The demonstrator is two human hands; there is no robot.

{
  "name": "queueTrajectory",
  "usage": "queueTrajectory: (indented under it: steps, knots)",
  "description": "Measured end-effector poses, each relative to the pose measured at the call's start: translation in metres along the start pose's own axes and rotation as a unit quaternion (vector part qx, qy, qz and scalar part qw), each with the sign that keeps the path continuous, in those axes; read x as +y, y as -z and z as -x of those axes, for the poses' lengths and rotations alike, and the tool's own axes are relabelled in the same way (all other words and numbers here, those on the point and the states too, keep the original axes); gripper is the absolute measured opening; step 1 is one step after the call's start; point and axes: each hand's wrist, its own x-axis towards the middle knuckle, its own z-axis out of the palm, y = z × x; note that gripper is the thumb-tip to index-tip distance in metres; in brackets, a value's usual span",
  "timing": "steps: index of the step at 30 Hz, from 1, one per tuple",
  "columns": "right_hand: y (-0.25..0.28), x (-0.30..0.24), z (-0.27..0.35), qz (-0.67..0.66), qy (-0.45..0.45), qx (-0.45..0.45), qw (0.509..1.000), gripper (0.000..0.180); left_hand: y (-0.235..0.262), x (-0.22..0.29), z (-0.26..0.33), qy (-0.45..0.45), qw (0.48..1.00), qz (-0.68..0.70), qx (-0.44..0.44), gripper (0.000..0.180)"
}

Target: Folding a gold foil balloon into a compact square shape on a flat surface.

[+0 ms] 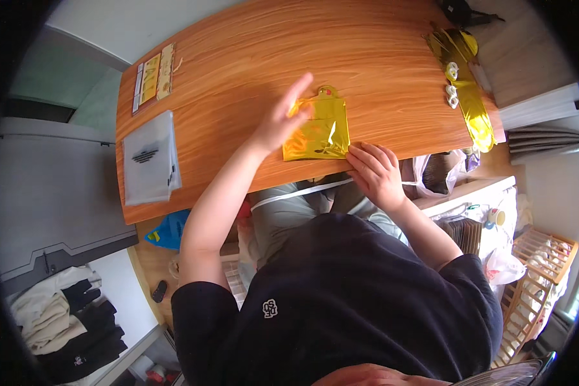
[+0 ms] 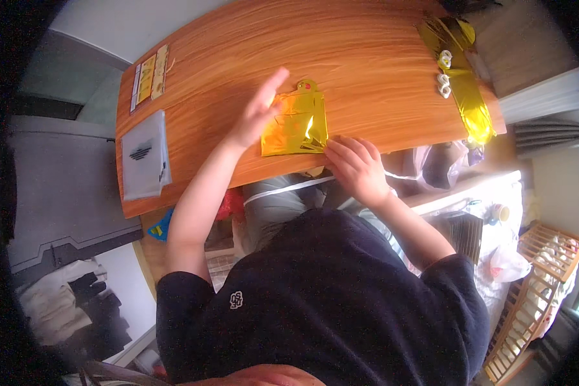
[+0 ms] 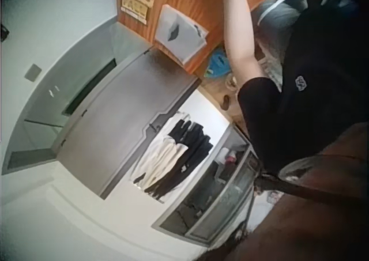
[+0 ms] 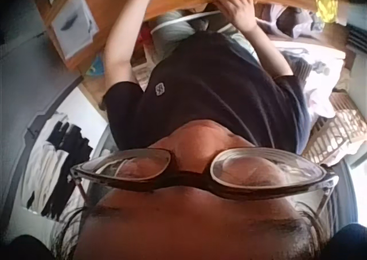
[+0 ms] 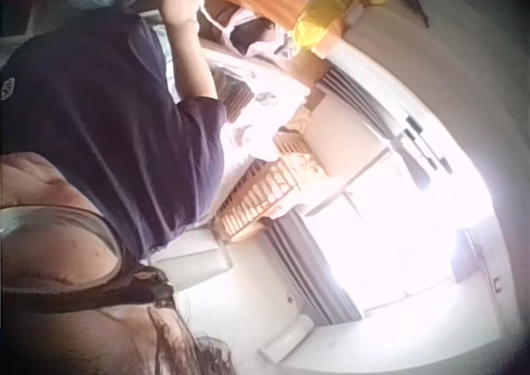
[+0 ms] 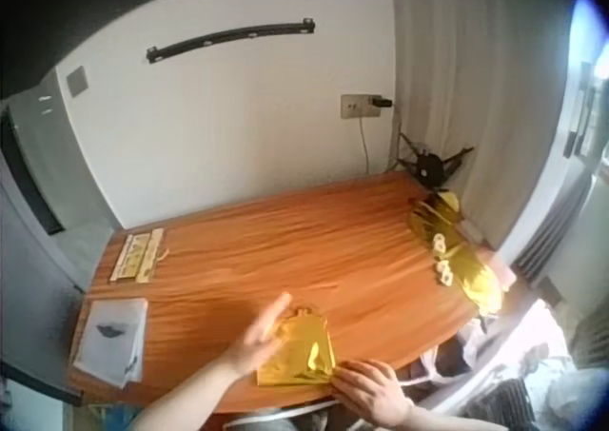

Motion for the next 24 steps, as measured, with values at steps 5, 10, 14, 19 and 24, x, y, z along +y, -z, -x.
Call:
queueTrajectory:
  steps: [5,10,14,19,24]
  knots:
    - [-0.002,0.005,0.0,-0.002,-0.004,-0.001,1.0,0.044,0.036,0.006,0.013,0.02,0.993,-0.102,-0.06,0.062]
    - [0.003,0.006,-0.003,-0.006,-0.007,-0.016,1.0,0.043,0.042,0.022,0.03,0.001,0.901,-0.388,-0.195,0.099]
    - [0.004,0.006,-0.005,-0.01,-0.006,-0.021,1.0,0.042,0.047,0.017,0.034,-0.013,0.876,-0.429,-0.22,0.108]
    - [0.01,0.005,-0.009,-0.008,-0.011,-0.024,1.0,0.041,0.048,0.02,0.034,0.005,0.867,-0.435,-0.241,0.118]
    - [0.016,0.002,-0.021,-0.059,-0.052,-0.022,0.997,0.024,0.049,0.019,0.038,0.006,0.922,-0.334,-0.198,0.121]
